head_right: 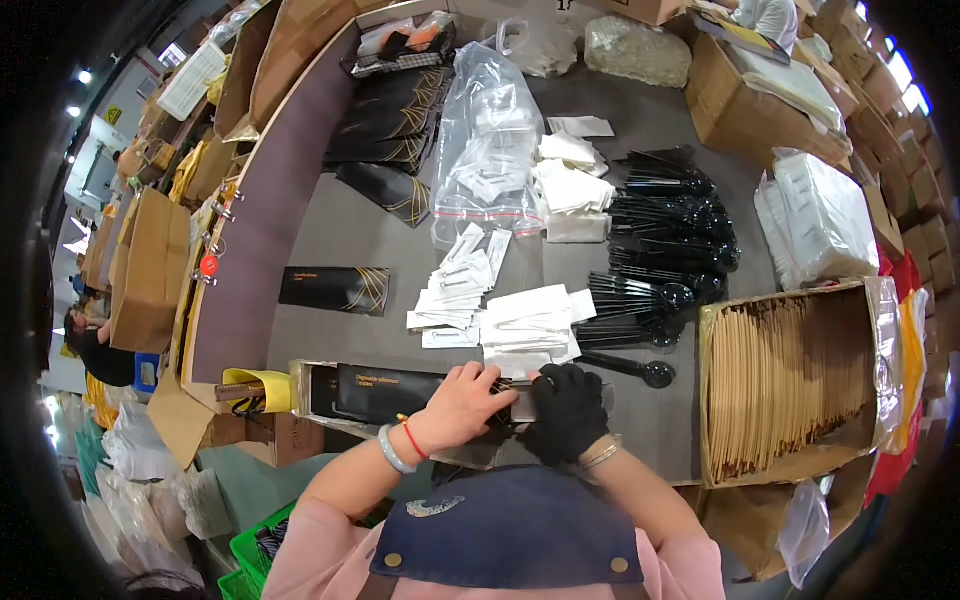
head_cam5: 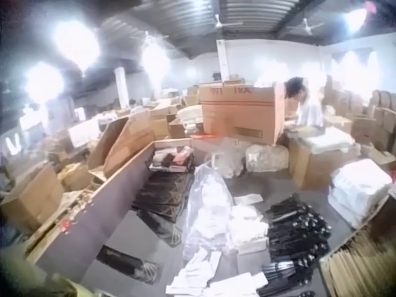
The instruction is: Packaging white components and black sticks into cardboard sleeves for final assembly.
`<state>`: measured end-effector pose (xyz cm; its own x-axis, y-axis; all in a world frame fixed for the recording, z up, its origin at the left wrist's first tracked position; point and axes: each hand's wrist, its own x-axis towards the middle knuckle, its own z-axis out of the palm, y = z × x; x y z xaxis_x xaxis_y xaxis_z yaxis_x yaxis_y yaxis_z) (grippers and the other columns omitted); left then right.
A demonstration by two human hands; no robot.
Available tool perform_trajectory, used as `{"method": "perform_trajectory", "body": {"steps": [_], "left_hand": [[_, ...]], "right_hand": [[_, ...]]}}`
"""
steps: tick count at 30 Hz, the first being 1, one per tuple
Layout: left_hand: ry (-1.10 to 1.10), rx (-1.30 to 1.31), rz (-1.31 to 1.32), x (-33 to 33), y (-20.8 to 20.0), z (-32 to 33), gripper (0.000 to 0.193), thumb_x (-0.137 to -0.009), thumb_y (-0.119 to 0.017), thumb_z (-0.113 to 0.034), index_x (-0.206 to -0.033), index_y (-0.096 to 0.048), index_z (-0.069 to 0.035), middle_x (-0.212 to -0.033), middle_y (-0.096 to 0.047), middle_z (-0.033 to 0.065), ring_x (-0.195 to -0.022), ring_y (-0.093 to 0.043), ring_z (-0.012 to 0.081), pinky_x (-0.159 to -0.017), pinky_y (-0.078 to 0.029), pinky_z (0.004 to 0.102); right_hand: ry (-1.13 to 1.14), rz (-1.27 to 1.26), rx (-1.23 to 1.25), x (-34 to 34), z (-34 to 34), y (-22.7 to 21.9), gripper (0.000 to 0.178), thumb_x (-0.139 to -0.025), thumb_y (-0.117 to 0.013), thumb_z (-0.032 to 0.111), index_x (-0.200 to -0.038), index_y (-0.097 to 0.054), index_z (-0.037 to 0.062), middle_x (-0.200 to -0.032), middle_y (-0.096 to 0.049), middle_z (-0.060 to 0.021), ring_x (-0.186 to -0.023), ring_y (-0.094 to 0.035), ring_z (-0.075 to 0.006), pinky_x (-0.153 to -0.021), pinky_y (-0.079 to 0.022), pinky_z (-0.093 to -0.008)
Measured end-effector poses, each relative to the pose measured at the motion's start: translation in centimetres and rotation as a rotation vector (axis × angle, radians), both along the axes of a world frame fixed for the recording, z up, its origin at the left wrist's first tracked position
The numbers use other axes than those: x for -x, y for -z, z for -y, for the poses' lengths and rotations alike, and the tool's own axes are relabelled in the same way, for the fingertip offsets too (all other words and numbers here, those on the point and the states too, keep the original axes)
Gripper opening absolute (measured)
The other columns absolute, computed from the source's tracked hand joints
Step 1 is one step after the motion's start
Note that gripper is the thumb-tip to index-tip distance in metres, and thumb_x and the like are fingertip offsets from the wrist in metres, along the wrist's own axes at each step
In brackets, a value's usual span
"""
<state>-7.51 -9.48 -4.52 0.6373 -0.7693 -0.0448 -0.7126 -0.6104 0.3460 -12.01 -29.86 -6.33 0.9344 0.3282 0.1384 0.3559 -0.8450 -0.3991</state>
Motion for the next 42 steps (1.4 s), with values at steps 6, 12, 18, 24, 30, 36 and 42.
{"method": "perform_trajectory", "body": {"steps": [6, 12, 18, 24, 30, 36, 42], "left_hand": [[0.078, -0.066, -0.06, -3.3, -5.2, -3.1, 0.022, -0.061, -0.067, -0.008, -0.082, -0.061, -0.01, -0.089, -0.052, 0.0135, -0.085, -0.055, 0.0335, -0.071, -0.046, 0.0433], [-0.382, -0.113, 0.31, -4.7, -0.2, -11.3, 0.013, -0.067, -0.067, -0.009, -0.079, -0.066, -0.005, -0.117, -0.056, 0.0173, -0.108, -0.05, 0.037, -0.087, -0.047, 0.0445], [-0.818, 0.083, 0.047, 3.7, 4.2, -4.3, 0.085, -0.061, -0.084, -0.046, -0.127, -0.053, -0.002, -0.135, -0.044, 0.0182, -0.128, -0.034, 0.0387, -0.109, -0.022, 0.0549], [-0.837, 0.246, -0.108, 3.4, 4.0, -5.1, 0.088, -0.062, -0.085, -0.044, -0.13, -0.051, 0.001, -0.138, -0.044, 0.0173, -0.135, -0.029, 0.0391, -0.113, -0.015, 0.0557], [-0.829, 0.243, -0.138, 3.2, 3.1, -4.7, 0.086, -0.064, -0.084, -0.041, -0.131, -0.05, 0.0, -0.14, -0.044, 0.0166, -0.135, -0.032, 0.0372, -0.113, -0.014, 0.0568], [-0.625, 0.316, -0.01, -2.1, 3.8, -5.5, 0.044, -0.073, -0.078, -0.02, -0.112, -0.062, -0.005, -0.113, -0.059, 0.0108, -0.11, -0.052, 0.0324, -0.097, -0.041, 0.0455], [-0.481, 0.168, 0.021, -6.0, 4.7, -6.3, 0.026, -0.067, -0.079, -0.01, -0.087, -0.062, -0.009, -0.091, -0.061, 0.0065, -0.091, -0.056, 0.031, -0.079, -0.046, 0.0408]], "right_hand": [[0.059, -0.149, -0.051, 0.3, 5.1, -2.2, 0.064, -0.058, -0.085, 0.04, -0.107, -0.058, 0.0083, -0.097, -0.059, -0.0112, -0.097, -0.055, -0.0323, -0.081, -0.043, -0.0427], [0.133, -0.094, 0.015, 0.5, 5.2, -3.6, 0.064, -0.057, -0.083, 0.04, -0.106, -0.058, 0.0084, -0.099, -0.057, -0.0098, -0.097, -0.054, -0.0308, -0.085, -0.04, -0.0425], [0.115, -0.149, 0.114, 0.8, 3.6, -4.0, 0.064, -0.059, -0.08, 0.045, -0.108, -0.06, 0.0102, -0.103, -0.058, -0.0079, -0.099, -0.054, -0.0279, -0.087, -0.037, -0.0433], [0.021, -0.131, 0.157, 0.0, 3.0, -4.3, 0.061, -0.061, -0.081, 0.045, -0.105, -0.058, 0.0097, -0.1, -0.056, -0.0103, -0.095, -0.053, -0.0313, -0.085, -0.038, -0.0442], [-0.109, -0.281, 0.03, -0.7, -1.0, -1.9, 0.06, -0.065, -0.077, 0.048, -0.109, -0.061, 0.0087, -0.102, -0.057, -0.0101, -0.095, -0.054, -0.0298, -0.086, -0.038, -0.045], [-0.105, 0.01, -0.151, -1.9, -0.1, 0.3, 0.049, -0.068, -0.078, 0.038, -0.105, -0.063, 0.0087, -0.105, -0.062, -0.0092, -0.099, -0.057, -0.0291, -0.086, -0.041, -0.0419], [0.775, 0.25, -0.31, 4.2, 18.7, 1.5, 0.031, -0.083, -0.07, 0.02, -0.107, -0.058, 0.0039, -0.102, -0.06, -0.009, -0.097, -0.057, -0.0199, -0.086, -0.046, -0.0327]]}}
